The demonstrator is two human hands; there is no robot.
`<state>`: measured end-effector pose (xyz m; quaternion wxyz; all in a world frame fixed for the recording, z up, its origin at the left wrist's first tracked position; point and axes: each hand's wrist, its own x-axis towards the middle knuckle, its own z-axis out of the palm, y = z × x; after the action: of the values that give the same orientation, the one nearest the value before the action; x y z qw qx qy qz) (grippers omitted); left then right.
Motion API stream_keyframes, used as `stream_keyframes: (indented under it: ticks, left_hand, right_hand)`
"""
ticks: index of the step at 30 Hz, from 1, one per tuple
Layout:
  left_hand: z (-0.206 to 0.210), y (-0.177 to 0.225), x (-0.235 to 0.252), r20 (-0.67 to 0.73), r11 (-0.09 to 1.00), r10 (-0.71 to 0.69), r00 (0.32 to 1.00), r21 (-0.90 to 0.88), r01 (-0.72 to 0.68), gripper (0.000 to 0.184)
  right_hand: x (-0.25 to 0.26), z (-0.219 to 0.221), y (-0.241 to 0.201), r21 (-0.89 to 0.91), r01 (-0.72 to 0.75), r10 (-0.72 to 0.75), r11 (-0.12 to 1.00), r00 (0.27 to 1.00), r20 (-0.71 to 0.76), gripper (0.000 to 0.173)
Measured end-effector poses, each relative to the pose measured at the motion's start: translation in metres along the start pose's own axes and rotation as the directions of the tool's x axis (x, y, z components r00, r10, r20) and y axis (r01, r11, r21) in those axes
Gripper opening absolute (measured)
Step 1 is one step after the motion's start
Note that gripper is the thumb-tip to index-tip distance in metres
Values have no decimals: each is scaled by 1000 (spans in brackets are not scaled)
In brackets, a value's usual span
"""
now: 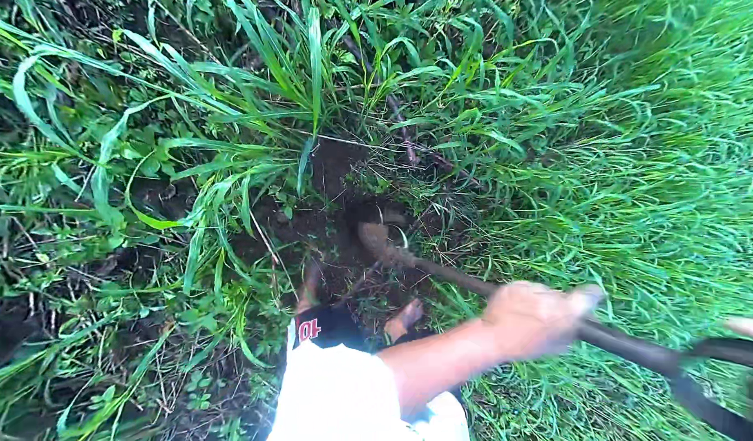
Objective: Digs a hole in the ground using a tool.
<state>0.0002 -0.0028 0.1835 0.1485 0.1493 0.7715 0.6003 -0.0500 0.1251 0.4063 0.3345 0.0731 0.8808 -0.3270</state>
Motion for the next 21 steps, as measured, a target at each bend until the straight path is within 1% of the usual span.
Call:
stream_keyframes:
  ticks: [1, 2, 3, 4, 5, 6, 8, 9, 10, 11, 12, 13, 14, 15, 16, 17, 18, 19, 20, 21]
  left_hand:
    - [8, -66, -12, -9, 997, -78, 997, -15, 78, 40]
    - [25, -138, -33, -39, 989, -146, 989, -27, 145, 39]
    - [46, -201, -59, -75, 986, -167, 983, -30, 166, 38]
    - [54, -243, -81, -62, 979, -203, 977, -10, 203, 36]
    - [51, -267, -94, -52, 971, -237, 970, 21, 238, 36]
    - [48, -276, -117, -26, 964, -262, 965, 40, 263, 37]
    - [63, -276, -188, 67, 967, -248, 966, 69, 243, 36]
    - [63, -283, -211, 93, 970, -230, 969, 103, 220, 37]
    - [63, -287, -228, 135, 968, -228, 964, 136, 210, 42]
    - [63, -287, -237, 197, 961, -251, 948, 172, 218, 49]
    - [61, -283, -236, 242, 953, -279, 929, 192, 236, 54]
    - [55, -276, -225, 269, 948, -299, 916, 195, 252, 55]
    - [49, -266, -203, 276, 948, -301, 913, 192, 255, 52]
    - [45, -252, -173, 273, 954, -281, 920, 184, 236, 48]
    - [41, -232, -141, 265, 966, -235, 935, 173, 194, 43]
    - [36, -205, -110, 252, 979, -166, 953, 158, 128, 40]
    - [30, -173, -85, 226, 989, -84, 970, 136, 54, 40]
    - [24, -136, -67, 209, 995, -12, 978, 102, -10, 42]
    - [20, -98, -56, 183, 995, 58, 981, 73, -73, 42]
    - [17, -61, -51, 135, 989, 125, 983, 56, -134, 40]
  right_hand:
    - [45, 59, 26, -33, 153, -148, 988, 981, 129, 32]
    - [84, 130, 69, -39, 295, -288, 955, 948, 132, 31]
    - [104, 197, 109, -12, 379, -377, 925, 922, 89, 29]
    - [111, 247, 126, -23, 344, -342, 939, 937, 69, 28]
    - [111, 279, 128, -74, 290, -285, 954, 956, 72, 29]
    - [96, 305, 130, -101, 250, -240, 963, 966, 101, 31]
    - [32, 353, 136, -109, 163, -137, 981, 967, 213, 35]
    - [17, 374, 141, -104, 173, -134, 979, 942, 308, 36]
    - [9, 390, 149, -100, 193, -134, 976, 897, 422, 37]
    - [6, 397, 154, -120, 193, -101, 974, 841, 532, 41]
    - [8, 395, 155, -151, 187, -67, 971, 814, 577, 44]
    - [14, 384, 151, -187, 164, -33, 969, 829, 559, 48]
    - [24, 360, 141, -238, 115, 25, 964, 856, 516, 54]
    - [36, 327, 131, -286, 78, 61, 955, 892, 447, 61]
    - [45, 288, 121, -331, 78, 53, 941, 928, 370, 65]
    - [49, 245, 110, -370, 135, -20, 919, 954, 299, 66]
    - [45, 201, 96, -417, 234, -129, 878, 956, 265, 63]
    - [34, 157, 78, -467, 362, -254, 807, 926, 279, 60]
    - [17, 117, 56, -501, 478, -352, 721, 876, 329, 55]
    - [-4, 83, 30, -511, 565, -405, 647, 823, 398, 53]
